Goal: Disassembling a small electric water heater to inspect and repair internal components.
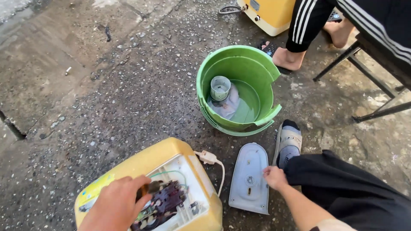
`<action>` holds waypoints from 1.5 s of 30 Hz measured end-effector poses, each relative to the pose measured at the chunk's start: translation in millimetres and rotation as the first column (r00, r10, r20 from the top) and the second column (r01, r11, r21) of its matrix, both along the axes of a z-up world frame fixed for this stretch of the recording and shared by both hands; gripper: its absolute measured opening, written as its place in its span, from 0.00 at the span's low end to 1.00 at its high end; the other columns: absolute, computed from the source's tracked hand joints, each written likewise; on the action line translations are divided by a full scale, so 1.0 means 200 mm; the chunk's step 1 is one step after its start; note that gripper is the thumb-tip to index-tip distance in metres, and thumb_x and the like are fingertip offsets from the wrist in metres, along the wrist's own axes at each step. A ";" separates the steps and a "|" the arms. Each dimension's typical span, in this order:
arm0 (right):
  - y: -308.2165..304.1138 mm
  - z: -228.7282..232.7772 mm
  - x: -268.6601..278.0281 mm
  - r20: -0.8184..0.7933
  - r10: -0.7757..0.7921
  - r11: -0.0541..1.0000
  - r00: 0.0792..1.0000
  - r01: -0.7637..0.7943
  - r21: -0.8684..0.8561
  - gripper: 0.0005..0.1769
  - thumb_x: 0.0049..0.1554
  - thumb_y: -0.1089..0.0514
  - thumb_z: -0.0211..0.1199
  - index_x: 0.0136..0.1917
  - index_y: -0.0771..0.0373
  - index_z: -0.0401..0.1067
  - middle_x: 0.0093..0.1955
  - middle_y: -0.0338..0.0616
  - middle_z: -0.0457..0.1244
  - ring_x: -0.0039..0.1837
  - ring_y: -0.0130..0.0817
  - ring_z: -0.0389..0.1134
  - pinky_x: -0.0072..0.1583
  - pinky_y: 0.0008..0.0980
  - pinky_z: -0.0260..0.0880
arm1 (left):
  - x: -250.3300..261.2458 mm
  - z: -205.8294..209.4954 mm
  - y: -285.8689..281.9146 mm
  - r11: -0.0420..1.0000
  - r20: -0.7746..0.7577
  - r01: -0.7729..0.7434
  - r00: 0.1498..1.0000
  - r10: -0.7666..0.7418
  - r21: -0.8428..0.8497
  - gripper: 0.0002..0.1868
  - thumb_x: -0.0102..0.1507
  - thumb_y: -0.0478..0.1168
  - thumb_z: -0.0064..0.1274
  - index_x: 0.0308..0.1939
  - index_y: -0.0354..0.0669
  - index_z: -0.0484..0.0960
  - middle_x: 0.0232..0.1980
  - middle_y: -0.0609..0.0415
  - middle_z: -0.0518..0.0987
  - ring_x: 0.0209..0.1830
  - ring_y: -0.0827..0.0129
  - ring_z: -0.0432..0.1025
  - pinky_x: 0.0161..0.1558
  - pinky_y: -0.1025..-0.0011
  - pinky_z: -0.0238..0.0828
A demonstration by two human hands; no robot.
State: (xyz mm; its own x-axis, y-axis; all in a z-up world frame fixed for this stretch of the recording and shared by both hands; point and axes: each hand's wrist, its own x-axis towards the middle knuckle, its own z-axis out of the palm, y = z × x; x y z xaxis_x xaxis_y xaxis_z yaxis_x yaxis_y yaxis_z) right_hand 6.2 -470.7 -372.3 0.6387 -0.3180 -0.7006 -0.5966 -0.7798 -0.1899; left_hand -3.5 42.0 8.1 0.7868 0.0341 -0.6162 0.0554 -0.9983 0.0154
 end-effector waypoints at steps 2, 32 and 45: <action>0.08 -0.05 0.05 0.017 0.075 0.995 0.997 -0.076 0.068 0.16 0.54 0.56 0.61 0.55 0.48 0.82 0.48 0.36 0.76 0.57 0.38 0.75 0.63 0.33 0.70 | -0.02 -0.16 0.09 0.996 -0.031 0.071 0.997 -0.069 0.061 0.18 0.61 0.63 0.54 0.55 0.83 0.74 0.43 0.63 0.79 0.48 0.62 0.78 0.47 0.52 0.75; 0.21 0.10 0.32 -0.057 0.134 0.990 0.989 -0.130 0.061 0.18 0.68 0.54 0.41 0.60 0.58 0.70 0.52 0.61 0.68 0.53 0.61 0.69 0.54 0.56 0.69 | -0.11 -0.07 -0.23 0.907 0.269 0.289 0.888 -0.374 0.306 0.12 0.61 0.58 0.50 0.38 0.59 0.76 0.36 0.60 0.74 0.20 0.58 0.78 0.22 0.58 0.73; 0.25 -0.54 0.17 0.178 0.900 0.435 0.398 -0.792 -0.428 0.14 0.63 0.50 0.47 0.55 0.63 0.62 0.32 0.41 0.67 0.32 0.45 0.70 0.35 0.45 0.65 | -0.35 -0.14 -0.01 0.836 0.030 0.002 0.999 -0.021 0.548 0.33 0.53 0.76 0.50 0.61 0.83 0.72 0.41 0.77 0.84 0.34 0.79 0.83 0.36 0.73 0.82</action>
State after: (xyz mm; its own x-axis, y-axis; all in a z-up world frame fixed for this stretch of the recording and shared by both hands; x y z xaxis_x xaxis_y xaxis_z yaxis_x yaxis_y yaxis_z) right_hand 41.1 -421.0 -479.4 0.8301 0.4161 -0.3713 0.4682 -0.8817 0.0588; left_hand -72.9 39.2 -19.2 0.8088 0.3494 -0.4731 0.0533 -0.8447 -0.5326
